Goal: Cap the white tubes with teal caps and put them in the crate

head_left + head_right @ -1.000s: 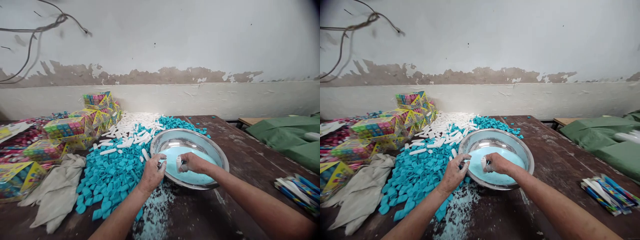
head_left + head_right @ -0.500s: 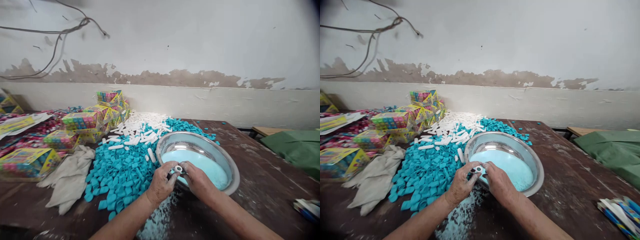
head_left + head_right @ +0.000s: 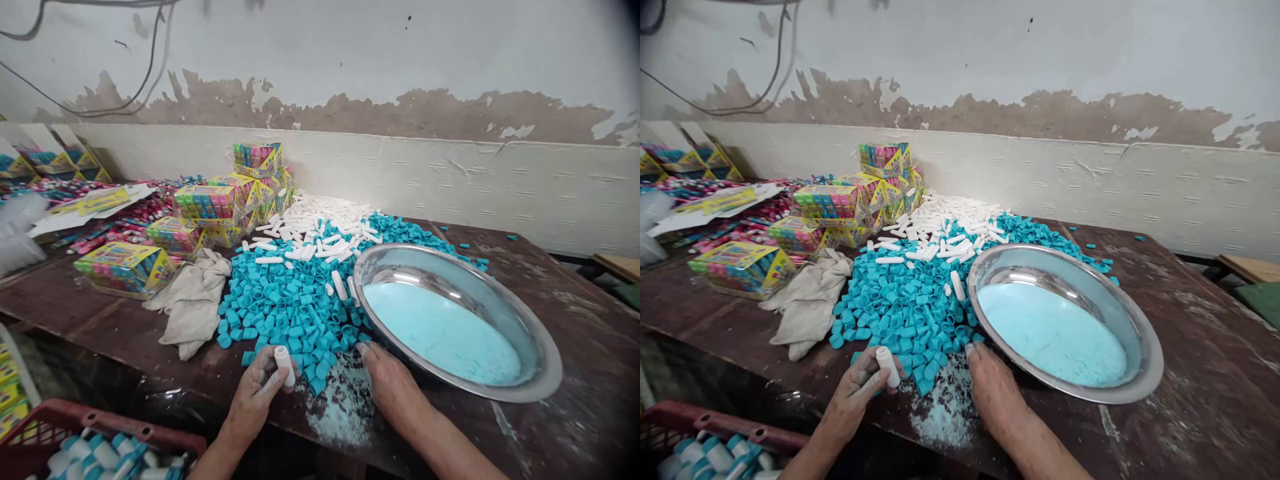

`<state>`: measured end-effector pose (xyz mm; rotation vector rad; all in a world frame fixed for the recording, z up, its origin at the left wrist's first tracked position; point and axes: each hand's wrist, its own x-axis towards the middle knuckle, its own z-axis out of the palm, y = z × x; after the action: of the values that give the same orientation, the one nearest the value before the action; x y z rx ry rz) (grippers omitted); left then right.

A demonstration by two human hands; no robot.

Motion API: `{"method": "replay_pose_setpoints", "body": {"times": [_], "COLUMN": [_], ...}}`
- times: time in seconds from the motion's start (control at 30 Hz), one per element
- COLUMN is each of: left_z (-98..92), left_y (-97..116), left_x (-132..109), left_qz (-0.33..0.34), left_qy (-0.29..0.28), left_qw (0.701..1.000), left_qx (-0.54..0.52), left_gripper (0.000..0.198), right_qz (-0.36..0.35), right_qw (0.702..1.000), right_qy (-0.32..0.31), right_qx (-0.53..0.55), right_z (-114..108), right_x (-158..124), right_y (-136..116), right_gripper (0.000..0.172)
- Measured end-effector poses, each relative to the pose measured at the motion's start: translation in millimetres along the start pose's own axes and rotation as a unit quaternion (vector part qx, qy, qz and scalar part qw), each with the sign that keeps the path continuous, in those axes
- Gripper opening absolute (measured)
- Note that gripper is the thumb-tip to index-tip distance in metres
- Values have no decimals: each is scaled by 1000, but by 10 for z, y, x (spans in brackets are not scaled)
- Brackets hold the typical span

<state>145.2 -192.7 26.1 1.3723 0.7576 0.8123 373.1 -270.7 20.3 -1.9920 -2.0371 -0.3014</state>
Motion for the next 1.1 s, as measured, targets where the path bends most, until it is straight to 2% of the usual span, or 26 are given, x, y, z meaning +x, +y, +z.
{"method": "replay_pose_setpoints", "body": {"times": [0.13, 0.23, 0.3, 0.47, 0.57, 0.67, 0.83, 0.97, 1.03, 1.1], "left_z": [113, 152, 161, 237, 312, 369, 419, 373, 289, 174], "left_y": [-21, 6, 8, -41, -76, -103, -155, -135, -96, -67], "left_x": [70, 83, 68, 60, 72, 52, -18, -43, -51, -64], "left_qz": [5, 7, -6, -104, -113, -109, -107, -124, -132, -118], "left_qy": [-41, -55, -60, -138, -163, -165, -172, -169, -155, -135], "left_qw": [999, 998, 998, 976, 964, 964, 965, 965, 969, 977], "left_qx": [-12, -13, -28, -130, -177, -177, -169, -159, -140, -113], "left_gripper": [20, 22, 25, 42, 46, 41, 33, 36, 42, 44], "right_qz": [-11, -20, -25, -102, -134, -146, -153, -172, -152, -94], "right_qw": [1000, 1000, 1000, 985, 972, 965, 964, 961, 967, 983], "right_qy": [11, -8, -5, 104, 144, 166, 171, 171, 143, 73], "right_qx": [-25, -18, -11, 90, 129, 144, 136, 136, 145, 139], "right_z": [169, 200, 211, 181, 131, 95, 98, 62, -4, -86], "right_x": [271, 476, 513, 240, 22, -126, -208, -171, -168, -198], "right_y": [53, 52, 37, -55, -132, -186, -240, -295, -300, -278], "right_gripper": [50, 41, 35, 30, 31, 32, 30, 24, 19, 12]}}
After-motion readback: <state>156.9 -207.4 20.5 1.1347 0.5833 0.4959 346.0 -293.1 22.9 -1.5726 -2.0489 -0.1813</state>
